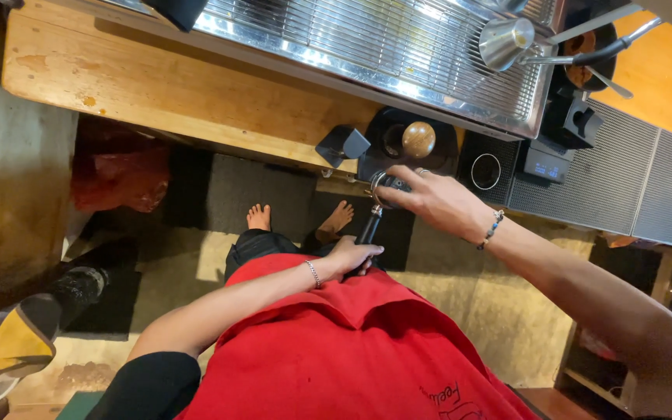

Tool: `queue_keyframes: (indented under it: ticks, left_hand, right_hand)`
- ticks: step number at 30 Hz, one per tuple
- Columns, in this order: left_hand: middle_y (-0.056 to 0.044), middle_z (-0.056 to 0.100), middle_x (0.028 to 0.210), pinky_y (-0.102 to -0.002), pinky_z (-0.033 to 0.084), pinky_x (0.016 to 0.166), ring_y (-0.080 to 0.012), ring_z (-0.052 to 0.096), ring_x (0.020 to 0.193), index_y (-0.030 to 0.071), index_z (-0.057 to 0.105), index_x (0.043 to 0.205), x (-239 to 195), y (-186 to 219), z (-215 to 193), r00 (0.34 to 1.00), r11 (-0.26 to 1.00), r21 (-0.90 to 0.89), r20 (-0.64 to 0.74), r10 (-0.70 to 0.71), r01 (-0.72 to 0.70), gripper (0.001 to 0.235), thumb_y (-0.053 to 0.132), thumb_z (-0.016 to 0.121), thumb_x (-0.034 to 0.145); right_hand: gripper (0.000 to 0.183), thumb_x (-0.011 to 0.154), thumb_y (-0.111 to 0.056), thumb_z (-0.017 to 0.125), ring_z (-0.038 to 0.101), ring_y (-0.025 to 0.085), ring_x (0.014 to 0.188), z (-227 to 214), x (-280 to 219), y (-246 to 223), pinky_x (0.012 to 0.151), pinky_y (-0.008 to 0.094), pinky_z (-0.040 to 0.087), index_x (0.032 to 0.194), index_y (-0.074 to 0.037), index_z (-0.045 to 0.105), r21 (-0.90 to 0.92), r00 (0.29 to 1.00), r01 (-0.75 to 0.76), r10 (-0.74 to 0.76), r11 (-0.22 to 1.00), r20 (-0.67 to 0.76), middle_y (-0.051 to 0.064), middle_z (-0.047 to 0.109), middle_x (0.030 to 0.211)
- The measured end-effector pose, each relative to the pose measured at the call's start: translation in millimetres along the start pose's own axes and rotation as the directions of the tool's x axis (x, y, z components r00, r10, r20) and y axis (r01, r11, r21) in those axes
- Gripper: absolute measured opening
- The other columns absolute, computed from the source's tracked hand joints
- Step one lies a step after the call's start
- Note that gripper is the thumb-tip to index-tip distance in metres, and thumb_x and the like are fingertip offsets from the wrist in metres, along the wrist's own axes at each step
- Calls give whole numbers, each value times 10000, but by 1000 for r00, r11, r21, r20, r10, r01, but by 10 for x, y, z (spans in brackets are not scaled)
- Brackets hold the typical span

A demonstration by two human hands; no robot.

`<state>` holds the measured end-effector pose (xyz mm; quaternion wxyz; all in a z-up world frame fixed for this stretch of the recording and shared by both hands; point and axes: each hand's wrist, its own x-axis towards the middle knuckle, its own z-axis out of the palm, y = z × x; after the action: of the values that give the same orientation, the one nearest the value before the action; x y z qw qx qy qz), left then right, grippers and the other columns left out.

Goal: The person scoops ground coffee into a portafilter, weighs it on a digital scale, tamps the grounds, and attaches the portafilter to an espresso machine. They then remove the portafilter and wipe it with a cloth.

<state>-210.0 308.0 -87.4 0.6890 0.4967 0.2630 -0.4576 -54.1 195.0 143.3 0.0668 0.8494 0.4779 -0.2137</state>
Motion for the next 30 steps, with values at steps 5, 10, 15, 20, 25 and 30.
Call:
queue_keyframes:
  ticks: [5, 10, 15, 20, 25, 30]
  left_hand:
    - [-83, 606, 521, -239, 520, 413, -155, 620, 410, 68, 662, 698, -79, 35, 5, 1000, 1000, 21, 18, -9, 9, 284, 268, 833, 806]
    - [-85, 590, 528, -240, 519, 423, -152, 607, 418, 58, 646, 711, -68, 92, -33, 1000, 1000, 15, 28, 0, 0, 289, 265, 824, 807]
    - [-84, 591, 528, -233, 510, 405, -150, 602, 400, 64, 648, 693, -102, 90, 20, 999, 1000, -9, 37, -20, 20, 251, 212, 812, 812]
    - [-79, 603, 534, -243, 510, 406, -147, 612, 411, 72, 652, 702, -139, 178, -89, 998, 999, 31, 49, -29, 27, 278, 260, 830, 803]
    - [-75, 609, 538, -253, 509, 391, -151, 608, 405, 69, 661, 731, -202, 205, -89, 998, 999, 27, 48, -42, 40, 264, 269, 818, 800]
    - [-77, 623, 548, -254, 517, 398, -156, 620, 412, 52, 679, 763, -192, 217, -134, 997, 996, 68, 42, -67, 64, 240, 249, 812, 802]
  right_hand:
    - [915, 1071, -742, 215, 776, 406, 712, 1, 299, -22, 649, 524, 600, 675, -100, 733, -54, 777, -626, 628, 778, 46, 196, 726, 662]
    - [823, 926, -703, 553, 720, 552, 964, -63, 12, -414, 808, 636, 603, 1584, -248, 360, 239, 823, -568, 549, 788, 147, 247, 518, 1398]
    - [666, 820, -275, 862, 651, 428, 1077, 436, -123, -344, 830, 473, 592, 1436, -266, 609, 630, 742, -341, 611, 698, -275, 111, 525, 1175]
    - [671, 790, -303, 938, 685, 393, 993, 261, -394, -47, 792, 446, 577, 1390, -173, 667, 745, 552, -394, 786, 539, -277, 168, 631, 1067]
    - [662, 752, -318, 929, 644, 463, 960, 826, -329, 527, 844, 552, 532, 1334, -113, 689, 519, 545, -562, 761, 644, -353, 202, 617, 1022]
    - [747, 793, -208, 874, 579, 481, 1149, 81, 10, 241, 1001, 526, 486, 1448, -78, 538, 554, 633, -367, 637, 747, -440, 234, 547, 1227]
